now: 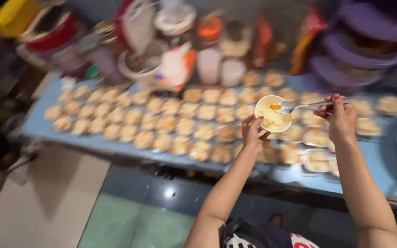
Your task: The person assembles small food portions in clear plastic containers by sprinkling shredded cheese and spooning a creamy sauce over them. They then place lids on the containers and arrange them on the table.
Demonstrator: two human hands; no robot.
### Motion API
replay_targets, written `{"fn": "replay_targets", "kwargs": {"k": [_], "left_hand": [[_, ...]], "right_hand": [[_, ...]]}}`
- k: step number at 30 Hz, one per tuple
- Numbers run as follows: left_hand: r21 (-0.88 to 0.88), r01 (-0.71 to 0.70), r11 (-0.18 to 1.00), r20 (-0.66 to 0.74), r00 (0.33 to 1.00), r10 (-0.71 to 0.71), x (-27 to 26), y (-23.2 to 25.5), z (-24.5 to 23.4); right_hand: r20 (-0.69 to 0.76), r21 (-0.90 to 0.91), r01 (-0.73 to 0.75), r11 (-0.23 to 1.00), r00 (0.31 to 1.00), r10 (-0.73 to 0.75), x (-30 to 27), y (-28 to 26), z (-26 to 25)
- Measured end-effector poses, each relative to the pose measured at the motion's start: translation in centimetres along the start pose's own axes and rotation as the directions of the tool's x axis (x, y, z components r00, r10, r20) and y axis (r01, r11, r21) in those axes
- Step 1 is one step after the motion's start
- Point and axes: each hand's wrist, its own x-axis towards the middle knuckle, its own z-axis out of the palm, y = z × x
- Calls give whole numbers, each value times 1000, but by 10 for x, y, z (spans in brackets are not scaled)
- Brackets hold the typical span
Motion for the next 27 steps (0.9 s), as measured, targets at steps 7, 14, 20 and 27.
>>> {"fn": "replay_targets", "kwargs": {"k": [7,14,20,27], "left_hand": [[32,-144,989,-150,978,147,-42,148,-195],[56,-181,982,-306,933,189,-97,231,-309],[-46,-302,952,-362,893,266,-115,281,-384],[14,-286,958,-399,877,268,-86,355,-452]], "right_hand": [[383,-185,256,949,908,-170,-59,67,209],[711,-271,511,815,677,-188,-113,89,366],[824,-198,449,871,558,-100,-130,123,471],[859,-131,326,936,509,-57,-118,179,590]]}}
